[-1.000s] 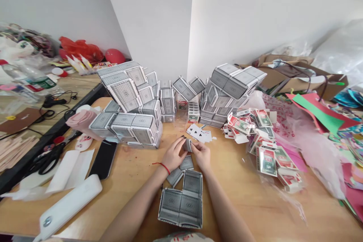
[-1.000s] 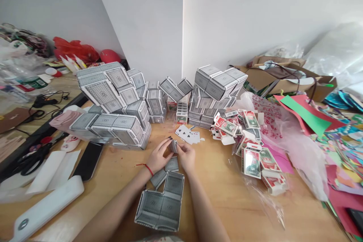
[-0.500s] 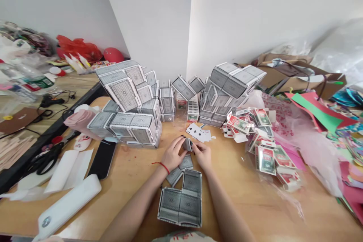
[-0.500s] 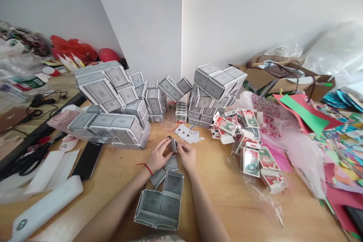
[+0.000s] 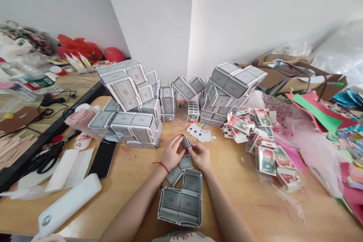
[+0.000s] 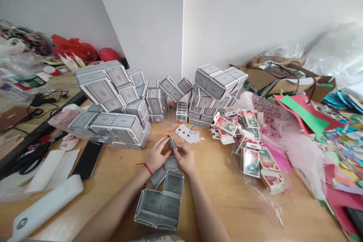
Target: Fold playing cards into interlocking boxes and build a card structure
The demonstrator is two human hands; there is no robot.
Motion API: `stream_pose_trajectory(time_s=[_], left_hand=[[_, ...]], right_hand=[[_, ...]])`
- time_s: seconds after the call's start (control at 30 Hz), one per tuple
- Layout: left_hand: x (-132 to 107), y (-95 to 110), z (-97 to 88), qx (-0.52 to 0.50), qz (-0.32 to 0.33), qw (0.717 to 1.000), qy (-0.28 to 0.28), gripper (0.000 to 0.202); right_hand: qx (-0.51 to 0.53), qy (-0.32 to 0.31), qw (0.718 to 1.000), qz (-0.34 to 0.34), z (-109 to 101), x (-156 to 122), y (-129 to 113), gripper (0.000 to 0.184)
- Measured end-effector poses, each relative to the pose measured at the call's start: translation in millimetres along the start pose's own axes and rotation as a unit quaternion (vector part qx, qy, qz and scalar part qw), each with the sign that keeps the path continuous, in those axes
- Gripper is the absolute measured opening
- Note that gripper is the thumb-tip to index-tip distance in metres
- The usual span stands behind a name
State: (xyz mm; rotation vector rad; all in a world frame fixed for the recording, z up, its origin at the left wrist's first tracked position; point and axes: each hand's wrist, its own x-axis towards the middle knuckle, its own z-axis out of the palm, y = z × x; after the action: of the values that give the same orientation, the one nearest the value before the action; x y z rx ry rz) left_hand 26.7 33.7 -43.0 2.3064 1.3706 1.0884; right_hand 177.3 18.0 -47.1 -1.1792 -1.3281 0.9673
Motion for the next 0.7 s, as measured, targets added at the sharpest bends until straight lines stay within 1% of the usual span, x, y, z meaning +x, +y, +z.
stream_pose_trajectory(time_s=[0.17,0.37,0.53,0.7], left_hand=[[0.1,0.8,0.0,-0.002,0.001,1.000,0.005,0.046],[0.0,0.6,0.2,0.005,0.017,1.000,0.009,0.044],[0.2,-0.7,0.8,0.010,0.022,1.000,-0.001,0.043],[2.5,3.6,-1.6,-0.008,0.025,1.000,-0.016,0.043]], right_hand=[[-0.004,-0.002,1.000,0.013,-0.5,-0.4,-2.2,0.023],[-0.015,-0.006,1.000,0.019,-0.2,-1.4,-1.9,0.021],[-0.026,-0.016,0.999,0.012,0.2,-2.5,-2.6,0.019],[0.011,-0.002,0.998,0.054,0.0,-1.6,-3.4,0.015]])
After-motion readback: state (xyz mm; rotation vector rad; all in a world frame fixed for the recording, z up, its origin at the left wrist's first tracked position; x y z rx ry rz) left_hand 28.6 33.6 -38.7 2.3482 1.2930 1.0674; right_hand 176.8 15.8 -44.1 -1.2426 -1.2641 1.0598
